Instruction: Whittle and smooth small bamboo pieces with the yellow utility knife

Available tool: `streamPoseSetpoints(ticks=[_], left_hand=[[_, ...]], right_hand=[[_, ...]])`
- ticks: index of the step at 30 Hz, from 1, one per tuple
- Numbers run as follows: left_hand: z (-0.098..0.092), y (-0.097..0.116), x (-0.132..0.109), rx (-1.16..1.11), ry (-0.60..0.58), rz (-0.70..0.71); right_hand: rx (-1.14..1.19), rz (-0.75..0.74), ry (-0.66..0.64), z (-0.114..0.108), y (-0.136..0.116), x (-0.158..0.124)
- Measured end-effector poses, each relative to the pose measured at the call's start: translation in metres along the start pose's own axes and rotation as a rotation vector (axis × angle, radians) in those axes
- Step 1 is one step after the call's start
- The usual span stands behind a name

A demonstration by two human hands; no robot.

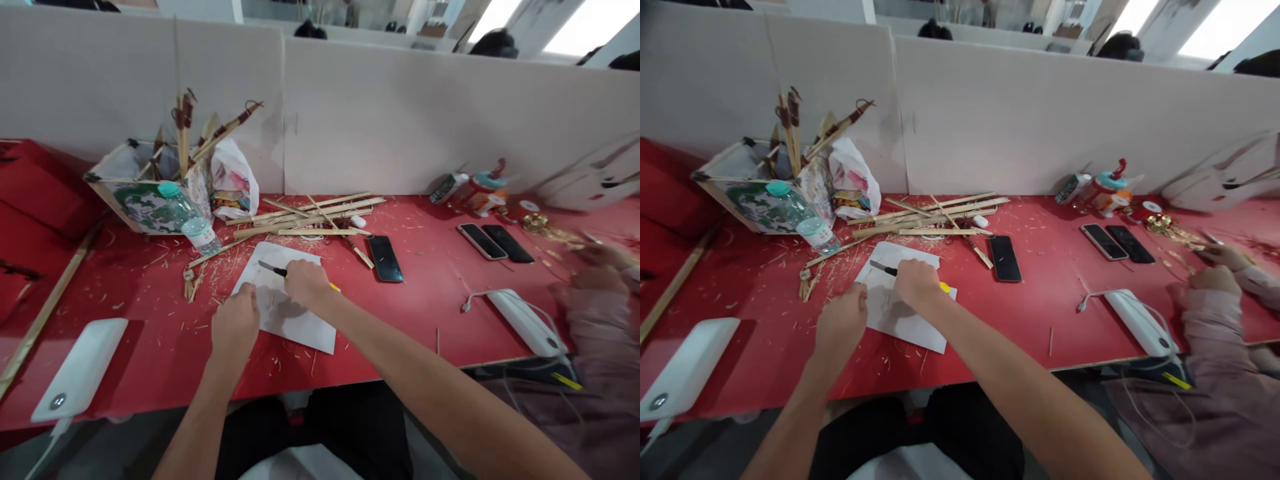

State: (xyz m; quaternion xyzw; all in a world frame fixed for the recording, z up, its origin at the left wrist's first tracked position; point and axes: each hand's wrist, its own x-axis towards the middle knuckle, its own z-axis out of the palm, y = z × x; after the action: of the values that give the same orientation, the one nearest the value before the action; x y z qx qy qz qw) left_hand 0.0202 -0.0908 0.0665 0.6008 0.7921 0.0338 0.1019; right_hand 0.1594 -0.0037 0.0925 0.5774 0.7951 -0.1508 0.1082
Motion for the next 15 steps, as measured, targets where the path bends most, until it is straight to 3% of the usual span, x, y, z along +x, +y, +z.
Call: streamPoseSetpoints(ticks=[8,15], left_hand=[[-0.006,0.018,-0.007,0.060,0.023,0.080],[0.012,0.003,0.003,-0.039,-0.011,0.053]], right_hand=[[0.058,0.029,0.060,0.021,-0.007,-0.015],[0.031,-0.003,0.028,0.021,-0.017,0.004]])
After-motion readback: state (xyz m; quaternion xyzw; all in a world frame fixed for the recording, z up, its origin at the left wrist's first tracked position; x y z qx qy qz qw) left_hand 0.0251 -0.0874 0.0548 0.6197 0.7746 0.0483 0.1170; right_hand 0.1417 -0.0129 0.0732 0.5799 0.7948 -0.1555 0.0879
